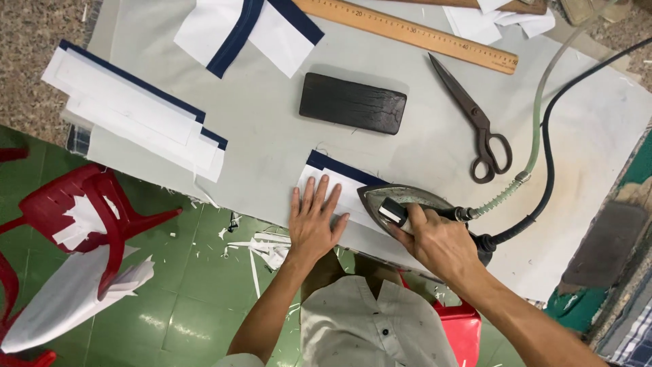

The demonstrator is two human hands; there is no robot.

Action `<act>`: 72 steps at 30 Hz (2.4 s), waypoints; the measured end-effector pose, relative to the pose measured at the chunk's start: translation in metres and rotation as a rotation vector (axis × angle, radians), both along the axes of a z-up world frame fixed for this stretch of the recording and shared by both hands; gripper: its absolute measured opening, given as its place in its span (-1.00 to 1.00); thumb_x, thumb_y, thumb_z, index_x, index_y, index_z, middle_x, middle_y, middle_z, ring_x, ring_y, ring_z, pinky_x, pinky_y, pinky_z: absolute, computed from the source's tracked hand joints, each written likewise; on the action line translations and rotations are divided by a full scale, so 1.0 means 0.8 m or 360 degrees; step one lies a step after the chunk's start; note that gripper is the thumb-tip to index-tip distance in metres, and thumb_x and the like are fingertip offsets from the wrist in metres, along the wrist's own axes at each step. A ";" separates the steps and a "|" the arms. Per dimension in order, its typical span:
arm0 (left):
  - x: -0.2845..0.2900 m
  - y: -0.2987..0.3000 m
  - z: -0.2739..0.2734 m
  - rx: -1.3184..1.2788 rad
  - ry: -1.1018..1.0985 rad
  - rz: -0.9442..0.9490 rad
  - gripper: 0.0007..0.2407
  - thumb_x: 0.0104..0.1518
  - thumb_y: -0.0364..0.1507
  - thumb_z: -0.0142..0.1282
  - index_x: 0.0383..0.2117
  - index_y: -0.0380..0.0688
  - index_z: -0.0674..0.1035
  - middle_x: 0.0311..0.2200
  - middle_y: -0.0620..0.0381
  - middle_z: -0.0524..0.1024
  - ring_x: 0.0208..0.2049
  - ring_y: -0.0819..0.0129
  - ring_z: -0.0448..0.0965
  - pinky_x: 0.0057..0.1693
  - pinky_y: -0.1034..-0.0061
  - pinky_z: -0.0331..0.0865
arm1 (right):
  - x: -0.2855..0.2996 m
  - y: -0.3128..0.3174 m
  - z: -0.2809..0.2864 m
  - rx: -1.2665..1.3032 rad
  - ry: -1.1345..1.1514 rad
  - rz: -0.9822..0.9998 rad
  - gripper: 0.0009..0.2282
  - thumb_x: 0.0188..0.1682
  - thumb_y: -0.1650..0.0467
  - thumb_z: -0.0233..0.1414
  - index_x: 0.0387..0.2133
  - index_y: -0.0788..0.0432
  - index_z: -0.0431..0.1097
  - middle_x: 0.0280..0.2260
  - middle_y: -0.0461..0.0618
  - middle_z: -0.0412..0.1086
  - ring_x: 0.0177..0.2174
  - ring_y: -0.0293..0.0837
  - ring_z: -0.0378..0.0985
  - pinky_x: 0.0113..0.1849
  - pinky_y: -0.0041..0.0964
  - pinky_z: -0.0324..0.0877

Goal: Pressing interfacing onto fabric pieces with an iron and trimming the edges with scissors.

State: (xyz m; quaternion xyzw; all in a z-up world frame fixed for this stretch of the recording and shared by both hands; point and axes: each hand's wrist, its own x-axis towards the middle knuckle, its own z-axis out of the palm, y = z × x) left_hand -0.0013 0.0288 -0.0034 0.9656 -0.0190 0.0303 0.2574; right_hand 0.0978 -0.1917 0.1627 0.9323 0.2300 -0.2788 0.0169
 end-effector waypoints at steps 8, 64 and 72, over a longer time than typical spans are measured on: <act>-0.001 0.055 0.005 0.0139 -0.0016 0.0060 -0.47 0.26 -0.02 -0.02 0.34 0.14 0.39 0.40 -0.27 0.12 0.45 -0.14 0.03 0.43 -0.21 -0.16 | -0.004 0.002 -0.003 0.0241 -0.0147 0.0009 -0.53 -0.07 0.10 0.11 -0.21 0.33 0.41 -0.63 0.08 0.47 -0.73 -0.01 0.51 -0.69 -0.14 0.41; -0.126 -0.228 0.135 -0.0609 0.0235 0.0149 -0.42 0.11 -0.11 0.27 0.26 -0.03 0.44 0.10 -0.29 0.36 0.14 -0.13 0.35 0.22 0.00 0.27 | 0.039 0.091 0.010 0.0469 0.0166 0.0530 -0.59 0.14 0.16 -0.08 -0.12 0.36 0.25 -0.38 0.38 0.49 -0.36 0.34 0.60 -0.35 0.15 0.51; 0.010 -0.278 0.109 0.0141 0.0053 -0.0497 -0.51 -0.02 -0.39 0.22 0.15 0.21 0.50 0.29 0.00 0.27 0.36 0.05 0.13 0.37 0.14 -0.01 | 0.059 0.104 -0.030 0.0696 0.0027 0.0781 -0.52 0.11 0.15 -0.05 0.05 0.35 0.26 -0.37 0.36 0.50 -0.39 0.27 0.62 -0.37 0.09 0.52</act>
